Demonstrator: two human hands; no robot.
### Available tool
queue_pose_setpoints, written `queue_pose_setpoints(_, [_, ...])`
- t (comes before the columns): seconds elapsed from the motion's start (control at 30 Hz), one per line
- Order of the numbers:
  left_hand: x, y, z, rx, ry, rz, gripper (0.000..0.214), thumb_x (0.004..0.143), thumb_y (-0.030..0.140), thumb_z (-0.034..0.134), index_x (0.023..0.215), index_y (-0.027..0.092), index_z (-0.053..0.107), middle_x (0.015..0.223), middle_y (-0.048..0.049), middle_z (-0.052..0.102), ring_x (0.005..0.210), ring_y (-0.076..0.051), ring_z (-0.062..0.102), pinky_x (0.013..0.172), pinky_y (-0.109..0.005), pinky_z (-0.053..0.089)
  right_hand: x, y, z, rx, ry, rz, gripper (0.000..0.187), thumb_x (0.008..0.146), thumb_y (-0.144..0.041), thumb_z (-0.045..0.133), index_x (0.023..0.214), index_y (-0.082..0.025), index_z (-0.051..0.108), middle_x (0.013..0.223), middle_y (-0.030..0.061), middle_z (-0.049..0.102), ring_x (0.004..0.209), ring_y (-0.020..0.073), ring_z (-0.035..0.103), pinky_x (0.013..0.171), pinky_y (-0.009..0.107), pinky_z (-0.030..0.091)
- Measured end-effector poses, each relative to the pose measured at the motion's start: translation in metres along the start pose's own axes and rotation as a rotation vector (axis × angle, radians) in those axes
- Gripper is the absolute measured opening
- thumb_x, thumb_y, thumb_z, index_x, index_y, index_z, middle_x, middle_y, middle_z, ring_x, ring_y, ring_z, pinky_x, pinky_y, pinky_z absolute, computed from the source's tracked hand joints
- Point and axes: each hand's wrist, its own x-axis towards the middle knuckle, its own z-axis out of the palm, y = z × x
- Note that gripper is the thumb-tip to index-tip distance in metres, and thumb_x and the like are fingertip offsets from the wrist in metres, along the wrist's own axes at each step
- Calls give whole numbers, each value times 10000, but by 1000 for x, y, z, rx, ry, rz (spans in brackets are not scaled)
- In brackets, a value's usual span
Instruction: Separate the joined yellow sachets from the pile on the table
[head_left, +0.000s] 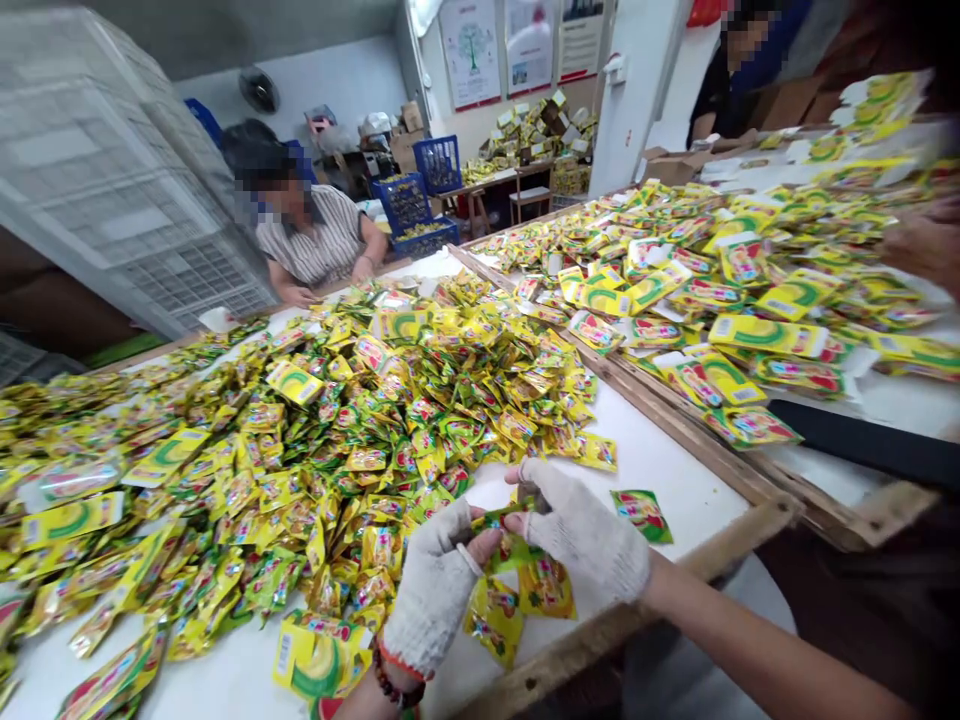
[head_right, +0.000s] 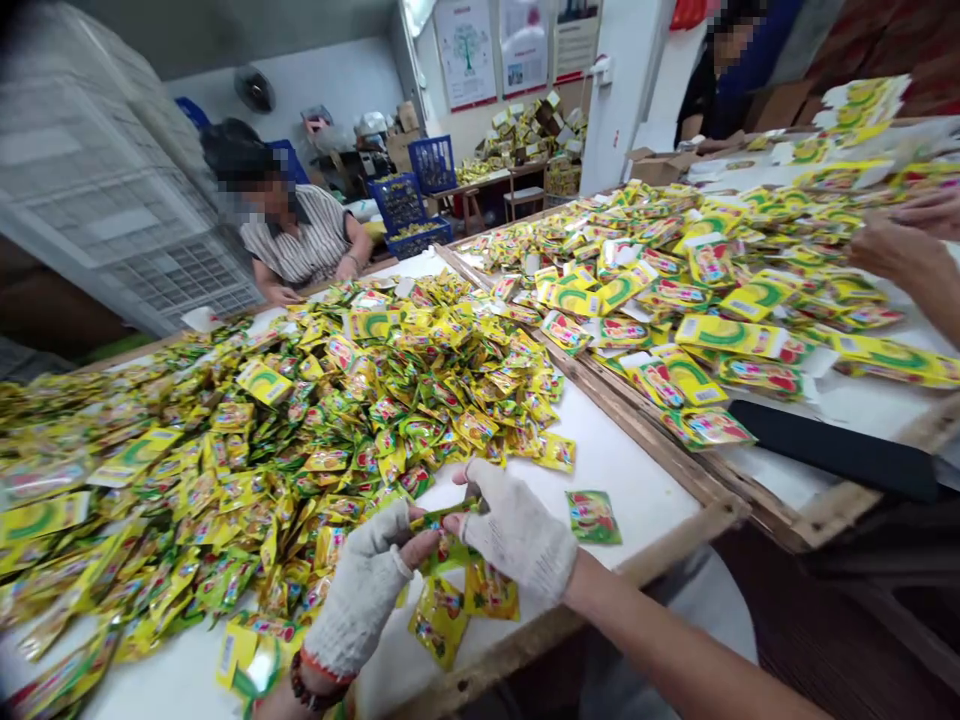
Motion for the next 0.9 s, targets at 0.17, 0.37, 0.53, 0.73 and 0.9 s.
queue_pose_setpoints(0.17, [30,14,-39,542,59,108,278,866,413,514,890,154,612,817,-24,589,724,-103,530,656,-187,424,3,12,3,155,-241,48,323,819,-349,527,1074,-155,575,977,63,626,805,167,601,700,255,483])
queue_pose_setpoints(0.37, [122,34,-190,987,804,-10,420,823,369,493,1180,147,494,1201,-155,460,1133,-290,461,994,-414,349,7,59,1,93,-162,118,433,814,-433,550,1139,-151,597,1087,82,606,946,206,589,832,281,479])
queue_pose_setpoints(0.53, [176,29,-287,847,1135,-376,850,715,619,576,1236,-28,399,1110,-279,496,1006,-344,533,787,-443,461,7,80,16,422,-144,301,581,799,-482,555,1230,-96,500,949,109,606,698,158,581,616,252,474])
queue_pose_setpoints(0.73, [168,34,-276,1006,1099,-193,380,831,453,489,980,108,546,929,-120,573,878,-243,549,724,-324,426,13,76,23,551,-142,340,608,763,-523,564,1218,-128,480,975,106,589,652,120,546,577,222,456])
queue_pose_setpoints(0.9, [88,9,-189,1282,656,33,323,838,254,483,1153,186,479,788,-26,570,657,-160,529,615,-263,395,13,74,16,346,-99,334,490,803,-454,527,1193,-158,506,952,89,603,594,125,557,523,227,449])
